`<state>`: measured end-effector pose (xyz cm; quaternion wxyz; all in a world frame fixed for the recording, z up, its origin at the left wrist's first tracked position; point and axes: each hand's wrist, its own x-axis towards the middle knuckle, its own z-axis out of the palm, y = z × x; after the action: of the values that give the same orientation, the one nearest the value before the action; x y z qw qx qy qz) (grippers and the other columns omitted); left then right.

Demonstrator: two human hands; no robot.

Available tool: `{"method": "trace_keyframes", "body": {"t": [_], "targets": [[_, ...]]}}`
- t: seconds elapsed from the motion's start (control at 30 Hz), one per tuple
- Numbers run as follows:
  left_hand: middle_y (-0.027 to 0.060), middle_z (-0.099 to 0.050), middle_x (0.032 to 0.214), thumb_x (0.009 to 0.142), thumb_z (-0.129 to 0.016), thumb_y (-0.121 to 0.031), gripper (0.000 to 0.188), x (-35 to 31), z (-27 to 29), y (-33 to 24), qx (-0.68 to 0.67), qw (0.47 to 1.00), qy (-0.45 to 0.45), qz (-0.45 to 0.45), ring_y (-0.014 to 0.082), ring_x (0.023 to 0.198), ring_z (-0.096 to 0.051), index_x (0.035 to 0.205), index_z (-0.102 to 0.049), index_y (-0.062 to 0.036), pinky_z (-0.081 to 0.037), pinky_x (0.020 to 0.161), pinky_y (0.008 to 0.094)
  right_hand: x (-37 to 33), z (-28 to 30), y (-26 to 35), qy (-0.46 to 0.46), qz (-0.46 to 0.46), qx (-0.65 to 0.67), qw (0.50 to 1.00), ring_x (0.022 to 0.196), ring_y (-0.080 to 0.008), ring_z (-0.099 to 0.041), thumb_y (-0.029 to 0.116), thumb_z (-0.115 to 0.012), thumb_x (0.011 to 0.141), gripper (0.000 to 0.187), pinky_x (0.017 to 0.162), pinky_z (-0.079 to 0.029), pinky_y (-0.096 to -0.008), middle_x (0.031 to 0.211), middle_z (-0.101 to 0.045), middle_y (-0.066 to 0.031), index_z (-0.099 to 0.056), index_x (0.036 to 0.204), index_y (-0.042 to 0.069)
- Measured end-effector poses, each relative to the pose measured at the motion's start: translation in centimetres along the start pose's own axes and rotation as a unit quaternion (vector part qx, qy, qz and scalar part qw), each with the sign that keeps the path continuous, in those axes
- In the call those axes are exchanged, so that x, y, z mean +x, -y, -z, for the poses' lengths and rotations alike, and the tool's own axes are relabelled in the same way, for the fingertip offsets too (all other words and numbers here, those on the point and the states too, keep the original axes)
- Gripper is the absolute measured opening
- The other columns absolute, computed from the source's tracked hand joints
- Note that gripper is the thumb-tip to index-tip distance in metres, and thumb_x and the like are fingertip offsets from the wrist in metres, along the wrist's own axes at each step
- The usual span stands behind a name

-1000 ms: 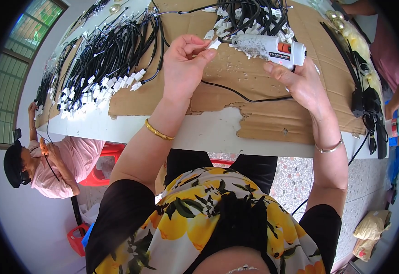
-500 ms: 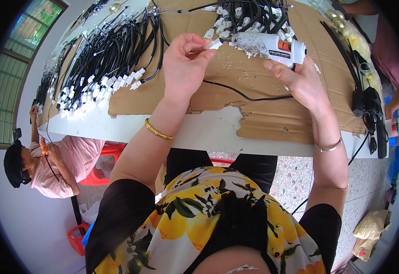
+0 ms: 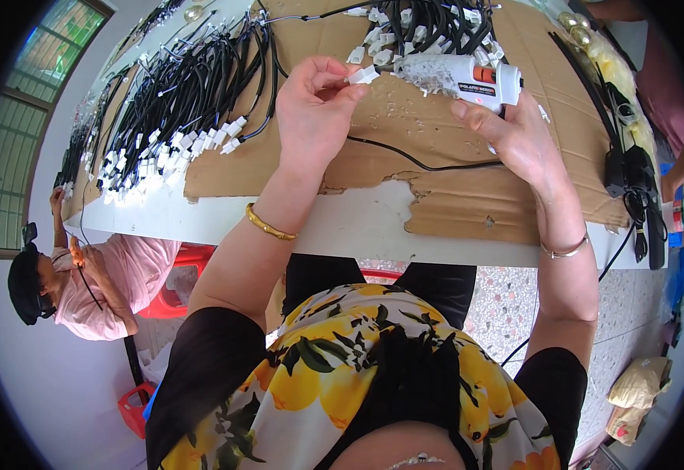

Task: Organizing and applying glue or adhesive to bundles of LED light strings at a workshop table.

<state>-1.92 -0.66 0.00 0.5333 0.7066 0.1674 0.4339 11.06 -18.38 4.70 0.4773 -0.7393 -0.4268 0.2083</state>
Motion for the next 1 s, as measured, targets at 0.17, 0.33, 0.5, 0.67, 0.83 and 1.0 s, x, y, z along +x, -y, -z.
{"method": "trace_keyframes", "body": {"t": [0.17, 0.33, 0.5, 0.67, 0.83, 1.0], "targets": [[0.0073, -0.063, 0.085, 0.070, -0.062, 0.008, 0.023, -0.08, -0.12, -0.18, 0.011, 1.000, 0.002, -0.007, 0.0089, 0.071, -0.056, 0.086, -0.049, -0.0004, -0.046, 0.062, 0.0192, 0.02, 0.03, 0.06, 0.002, 0.016, 0.005, 1.000, 0.075, -0.0072, -0.049, 0.018, -0.062, 0.078, 0.030, 0.068, -0.040, -0.0224, 0.085, -0.058, -0.0013, -0.054, 0.100, -0.001], [0.0079, -0.062, 0.086, 0.070, -0.061, 0.009, 0.023, -0.19, -0.16, -0.37, 0.022, 1.000, 0.002, -0.019, 0.0093, 0.070, -0.056, 0.086, -0.048, -0.0003, -0.047, 0.063, 0.0200, 0.00, 0.00, -0.02, 0.004, 0.013, 0.006, 1.000, 0.077, -0.0079, -0.050, 0.017, -0.062, 0.078, 0.029, 0.072, -0.041, -0.0233, 0.087, -0.059, -0.0018, -0.054, 0.100, -0.001], [0.0091, -0.062, 0.088, 0.071, -0.061, 0.010, 0.023, -0.30, -0.18, -0.60, 0.024, 1.000, 0.004, -0.013, 0.0087, 0.072, -0.056, 0.086, -0.048, -0.0009, -0.046, 0.065, 0.0193, 0.01, -0.03, -0.06, -0.002, 0.021, -0.011, 1.000, 0.078, -0.0080, -0.050, 0.015, -0.062, 0.078, 0.029, 0.073, -0.041, -0.0236, 0.087, -0.059, -0.0020, -0.054, 0.100, -0.002], [0.0098, -0.063, 0.090, 0.072, -0.060, 0.011, 0.023, -0.31, -0.17, -0.76, 0.020, 1.000, 0.003, -0.012, 0.0077, 0.072, -0.056, 0.086, -0.047, -0.0017, -0.046, 0.066, 0.0184, 0.08, 0.01, -0.15, -0.003, -0.003, 0.008, 1.000, 0.084, -0.0099, -0.055, 0.013, -0.060, 0.079, 0.031, 0.078, -0.042, -0.0249, 0.093, -0.060, -0.0055, -0.052, 0.104, -0.002], [0.0100, -0.063, 0.091, 0.072, -0.060, 0.011, 0.023, -0.34, -0.18, -0.75, 0.025, 1.000, 0.007, -0.015, 0.0080, 0.073, -0.056, 0.086, -0.047, -0.0019, -0.046, 0.066, 0.0182, 0.05, 0.04, -0.06, 0.005, 0.000, -0.003, 1.000, 0.086, -0.0105, -0.055, 0.013, -0.060, 0.079, 0.031, 0.080, -0.042, -0.0254, 0.094, -0.061, -0.0063, -0.052, 0.105, -0.002], [0.0101, -0.063, 0.091, 0.072, -0.060, 0.011, 0.022, -0.33, -0.14, -0.86, 0.037, 0.999, 0.006, -0.012, 0.0081, 0.073, -0.056, 0.086, -0.047, -0.0017, -0.046, 0.066, 0.0182, -0.02, 0.01, 0.01, 0.001, 0.014, -0.013, 1.000, 0.081, -0.0084, -0.053, 0.015, -0.061, 0.079, 0.029, 0.075, -0.042, -0.0237, 0.090, -0.061, -0.0038, -0.054, 0.102, -0.001]]}}
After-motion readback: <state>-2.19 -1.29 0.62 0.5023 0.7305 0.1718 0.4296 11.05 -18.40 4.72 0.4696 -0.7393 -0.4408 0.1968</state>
